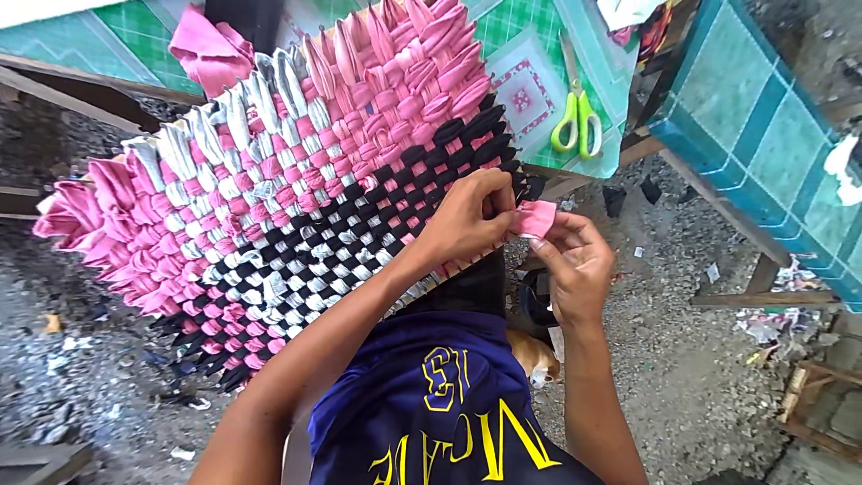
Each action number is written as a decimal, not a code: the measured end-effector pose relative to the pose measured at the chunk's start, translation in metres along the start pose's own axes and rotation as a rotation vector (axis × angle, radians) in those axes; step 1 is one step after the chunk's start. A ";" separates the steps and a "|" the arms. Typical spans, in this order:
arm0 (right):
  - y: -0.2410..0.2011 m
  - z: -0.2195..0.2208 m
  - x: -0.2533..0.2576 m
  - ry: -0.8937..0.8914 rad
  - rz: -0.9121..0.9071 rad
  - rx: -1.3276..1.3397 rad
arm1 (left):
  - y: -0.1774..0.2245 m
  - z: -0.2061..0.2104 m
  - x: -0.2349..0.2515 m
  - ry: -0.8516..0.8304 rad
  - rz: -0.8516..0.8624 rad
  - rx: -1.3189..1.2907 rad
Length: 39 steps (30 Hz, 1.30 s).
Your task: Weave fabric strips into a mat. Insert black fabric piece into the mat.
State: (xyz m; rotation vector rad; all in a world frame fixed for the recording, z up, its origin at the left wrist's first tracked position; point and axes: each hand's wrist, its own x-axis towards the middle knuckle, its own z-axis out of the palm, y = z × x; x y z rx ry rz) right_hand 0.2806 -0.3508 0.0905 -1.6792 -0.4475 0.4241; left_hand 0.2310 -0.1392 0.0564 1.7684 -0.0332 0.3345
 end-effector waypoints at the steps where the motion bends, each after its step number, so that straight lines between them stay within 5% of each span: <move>1: 0.000 0.001 -0.001 -0.003 0.001 0.010 | 0.000 0.000 0.000 0.001 -0.002 -0.002; 13: 0.003 0.016 -0.009 0.102 -0.105 -0.419 | -0.003 -0.002 -0.002 -0.006 -0.003 -0.039; 27: 0.003 0.006 0.005 -0.058 0.065 -0.126 | -0.006 -0.006 -0.005 -0.015 0.004 -0.119; 32: 0.005 0.015 0.000 -0.016 -0.019 -0.154 | -0.007 -0.006 -0.005 -0.017 0.019 -0.132; 39: 0.006 0.010 0.007 0.064 0.129 0.048 | -0.007 -0.005 -0.004 -0.003 0.014 -0.105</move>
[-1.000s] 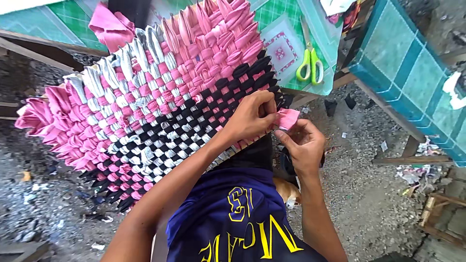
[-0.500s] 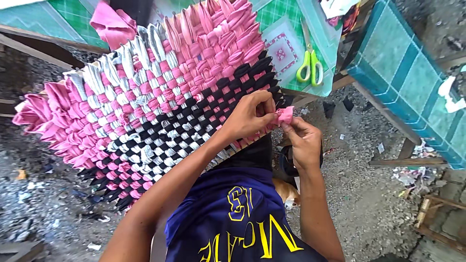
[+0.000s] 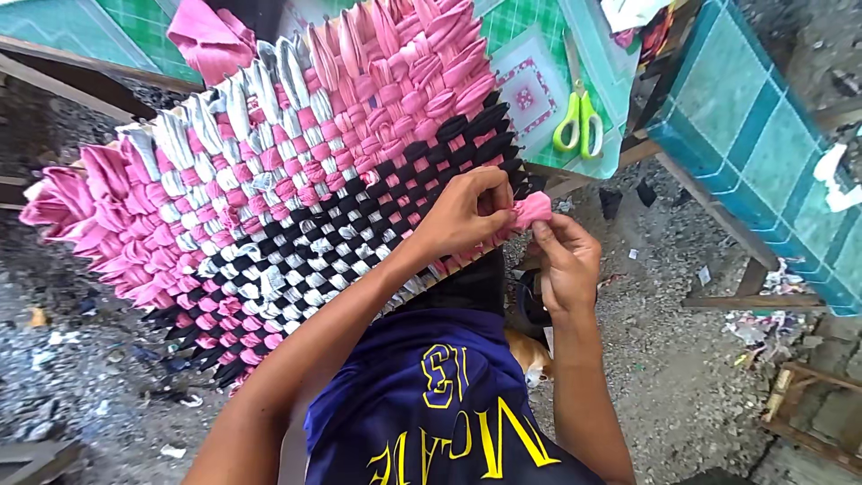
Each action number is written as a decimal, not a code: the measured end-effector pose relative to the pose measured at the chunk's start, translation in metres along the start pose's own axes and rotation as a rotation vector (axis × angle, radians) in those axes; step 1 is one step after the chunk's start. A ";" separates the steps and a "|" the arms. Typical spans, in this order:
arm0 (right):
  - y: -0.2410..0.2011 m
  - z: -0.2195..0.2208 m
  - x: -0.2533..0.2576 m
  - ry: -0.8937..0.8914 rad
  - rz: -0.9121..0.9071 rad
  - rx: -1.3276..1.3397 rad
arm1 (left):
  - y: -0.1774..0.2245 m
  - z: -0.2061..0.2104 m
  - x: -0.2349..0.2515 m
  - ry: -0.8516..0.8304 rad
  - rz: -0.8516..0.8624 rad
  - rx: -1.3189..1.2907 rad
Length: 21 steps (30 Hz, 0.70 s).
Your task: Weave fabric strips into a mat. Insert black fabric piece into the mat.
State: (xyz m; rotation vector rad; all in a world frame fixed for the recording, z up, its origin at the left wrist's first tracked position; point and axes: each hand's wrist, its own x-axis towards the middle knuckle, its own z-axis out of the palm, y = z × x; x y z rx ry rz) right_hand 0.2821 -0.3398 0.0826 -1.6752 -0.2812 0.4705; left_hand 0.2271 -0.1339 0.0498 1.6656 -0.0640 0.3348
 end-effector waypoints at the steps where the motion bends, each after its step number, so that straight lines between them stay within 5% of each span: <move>1: 0.000 -0.001 0.000 0.001 0.005 -0.001 | 0.000 0.001 0.000 0.003 0.002 0.001; 10: 0.002 0.002 0.003 -0.008 0.030 0.005 | -0.001 0.002 0.000 0.022 -0.002 0.006; 21: -0.008 0.002 -0.005 0.004 -0.160 -0.182 | 0.000 0.001 0.000 0.026 -0.031 -0.040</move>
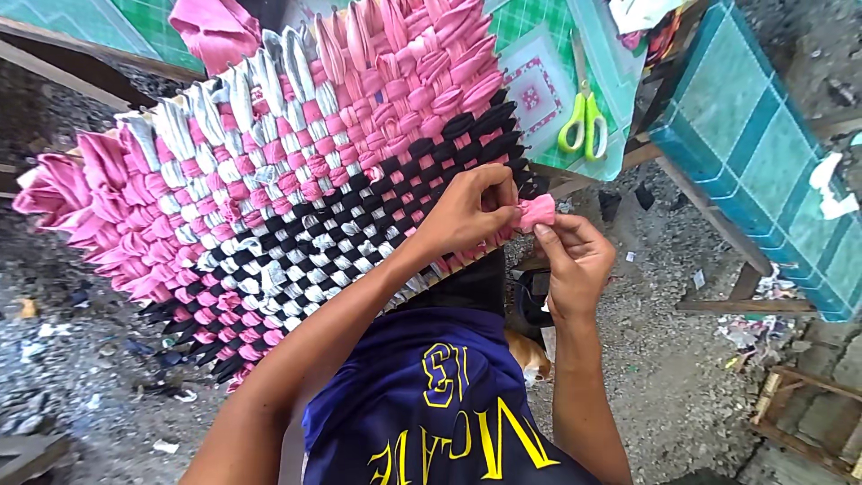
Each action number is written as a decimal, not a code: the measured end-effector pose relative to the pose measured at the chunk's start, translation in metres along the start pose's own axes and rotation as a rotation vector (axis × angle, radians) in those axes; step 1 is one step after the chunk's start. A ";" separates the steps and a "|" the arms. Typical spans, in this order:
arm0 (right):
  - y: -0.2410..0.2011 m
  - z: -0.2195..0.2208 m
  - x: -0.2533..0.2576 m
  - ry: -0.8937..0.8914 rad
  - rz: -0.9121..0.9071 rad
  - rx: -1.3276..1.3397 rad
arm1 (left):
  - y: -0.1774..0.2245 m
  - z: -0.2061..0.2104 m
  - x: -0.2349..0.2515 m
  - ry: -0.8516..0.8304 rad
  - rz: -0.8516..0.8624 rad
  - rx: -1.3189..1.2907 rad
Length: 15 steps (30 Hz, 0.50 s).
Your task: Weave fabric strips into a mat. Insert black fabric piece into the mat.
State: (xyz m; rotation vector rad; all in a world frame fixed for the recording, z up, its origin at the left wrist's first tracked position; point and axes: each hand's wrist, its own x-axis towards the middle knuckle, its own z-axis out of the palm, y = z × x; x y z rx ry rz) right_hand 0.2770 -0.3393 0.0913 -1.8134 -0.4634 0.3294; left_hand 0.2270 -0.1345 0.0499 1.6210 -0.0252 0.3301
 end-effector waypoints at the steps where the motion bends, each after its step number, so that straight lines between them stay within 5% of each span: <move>1: -0.002 0.001 -0.001 0.009 -0.011 -0.023 | 0.000 0.000 0.000 0.001 -0.002 -0.004; 15: 0.000 -0.009 -0.008 -0.020 -0.125 -0.163 | -0.001 0.000 0.001 -0.020 -0.006 0.021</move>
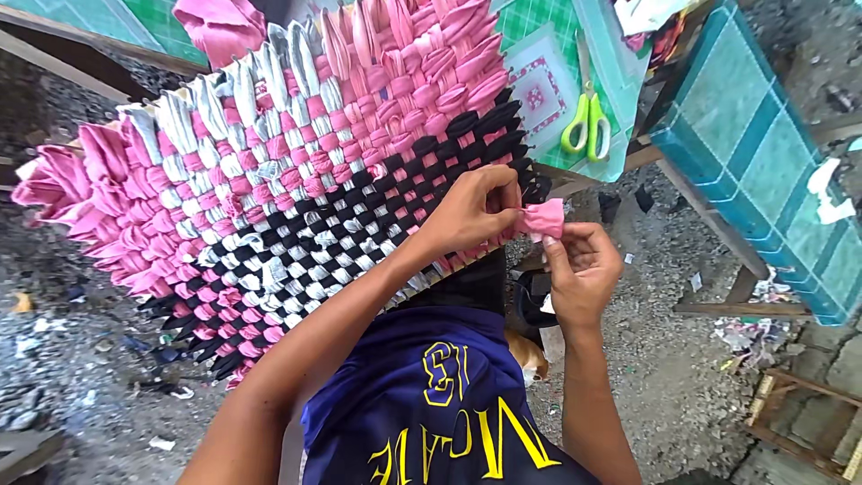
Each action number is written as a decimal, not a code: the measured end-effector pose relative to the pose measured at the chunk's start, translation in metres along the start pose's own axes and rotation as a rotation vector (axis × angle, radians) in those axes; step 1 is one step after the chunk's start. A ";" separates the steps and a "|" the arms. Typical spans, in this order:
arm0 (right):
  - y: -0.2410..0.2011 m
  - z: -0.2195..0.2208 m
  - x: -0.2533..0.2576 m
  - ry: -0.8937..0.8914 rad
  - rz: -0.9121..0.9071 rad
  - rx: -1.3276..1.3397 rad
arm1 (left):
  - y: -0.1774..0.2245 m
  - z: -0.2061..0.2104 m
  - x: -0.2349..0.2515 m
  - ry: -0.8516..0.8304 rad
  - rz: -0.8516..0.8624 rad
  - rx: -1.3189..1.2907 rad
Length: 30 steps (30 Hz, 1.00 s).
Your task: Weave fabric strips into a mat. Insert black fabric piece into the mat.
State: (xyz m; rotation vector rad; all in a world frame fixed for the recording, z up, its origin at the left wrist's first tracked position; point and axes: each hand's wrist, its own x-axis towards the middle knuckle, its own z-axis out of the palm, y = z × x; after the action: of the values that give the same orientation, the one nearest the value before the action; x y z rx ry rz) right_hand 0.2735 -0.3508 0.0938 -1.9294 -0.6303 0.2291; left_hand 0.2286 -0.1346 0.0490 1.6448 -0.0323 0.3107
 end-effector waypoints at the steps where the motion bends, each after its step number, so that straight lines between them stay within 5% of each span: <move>1: 0.000 -0.002 0.002 0.010 0.002 -0.005 | 0.000 0.000 0.000 -0.003 0.001 0.000; 20: 0.031 0.010 -0.001 0.012 -0.120 0.071 | -0.002 -0.001 -0.002 0.046 0.025 -0.098; 30: 0.048 0.018 -0.008 0.106 -0.373 -0.199 | -0.003 -0.002 -0.002 0.029 0.035 -0.072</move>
State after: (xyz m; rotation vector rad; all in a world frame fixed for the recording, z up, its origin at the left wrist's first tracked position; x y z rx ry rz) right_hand 0.2743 -0.3559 0.0424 -1.9535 -0.9543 -0.1765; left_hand 0.2265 -0.1326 0.0456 1.5690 -0.0501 0.3560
